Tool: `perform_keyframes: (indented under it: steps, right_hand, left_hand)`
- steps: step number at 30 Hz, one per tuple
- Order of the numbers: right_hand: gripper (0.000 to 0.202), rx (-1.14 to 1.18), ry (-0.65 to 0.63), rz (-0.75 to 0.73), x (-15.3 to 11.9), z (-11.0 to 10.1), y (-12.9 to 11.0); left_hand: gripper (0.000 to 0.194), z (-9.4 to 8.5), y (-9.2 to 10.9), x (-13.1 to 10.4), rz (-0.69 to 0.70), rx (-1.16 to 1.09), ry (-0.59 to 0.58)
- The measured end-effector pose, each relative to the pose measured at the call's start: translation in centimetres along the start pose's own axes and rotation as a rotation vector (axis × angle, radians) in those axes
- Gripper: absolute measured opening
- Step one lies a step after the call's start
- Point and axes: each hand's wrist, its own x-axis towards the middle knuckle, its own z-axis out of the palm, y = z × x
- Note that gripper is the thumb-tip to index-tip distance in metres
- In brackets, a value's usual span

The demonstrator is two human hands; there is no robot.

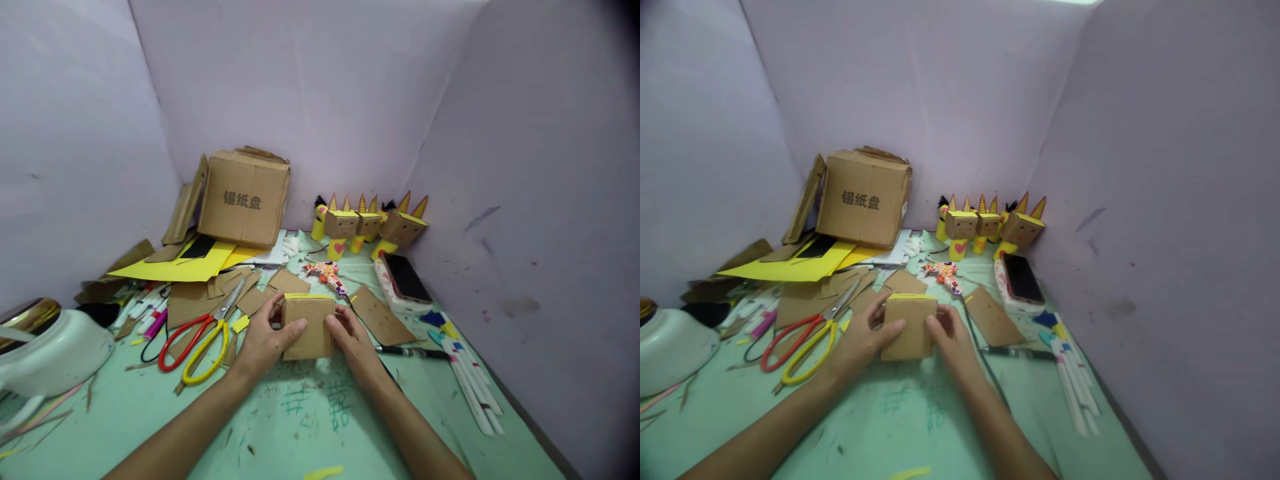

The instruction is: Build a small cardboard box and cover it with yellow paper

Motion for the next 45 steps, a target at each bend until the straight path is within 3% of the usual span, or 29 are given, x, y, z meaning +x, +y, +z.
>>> perform_keyframes:
  steps: [10,19,24,27,30,34,38,42,45]
  right_hand:
    - [0.054,0.002,-0.075,-0.049,0.4,-1.1,1.0]
    - [0.057,-0.019,-0.039,-0.133,-0.1,-1.3,0.2]
    - [0.057,-0.011,-0.075,-0.184,0.1,-1.5,-0.1]
    - [0.076,-0.015,-0.128,-0.169,0.2,-1.7,-0.1]
    - [0.093,-0.070,-0.207,-0.132,0.2,-1.8,-0.1]
    - [0.076,-0.127,-0.259,-0.158,0.1,-1.6,-0.2]
    - [0.083,-0.130,-0.241,-0.224,-0.1,-1.4,-0.3]
    - [0.088,-0.073,-0.320,-0.229,-0.1,-1.5,-0.5]
    - [0.083,-0.101,-0.281,-0.223,-0.1,-1.6,-0.5]
  left_hand:
    - [0.089,0.1,-0.6,0.2,0.061,-0.003,-0.028]
    - [0.098,-1.1,-0.6,0.5,0.075,-0.085,-0.313]
    - [0.106,-1.2,-0.8,0.6,0.060,-0.129,-0.299]
    - [0.108,-1.0,-0.9,0.7,0.082,-0.188,-0.299]
    - [0.098,-0.8,-0.9,0.8,0.106,-0.213,-0.344]
    - [0.093,-1.0,-0.8,1.0,0.099,-0.227,-0.391]
    - [0.095,-1.2,-0.8,1.1,0.123,-0.260,-0.386]
    - [0.092,-1.0,-0.8,0.9,0.134,-0.256,-0.385]
    - [0.092,-1.0,-0.8,0.8,0.142,-0.224,-0.385]
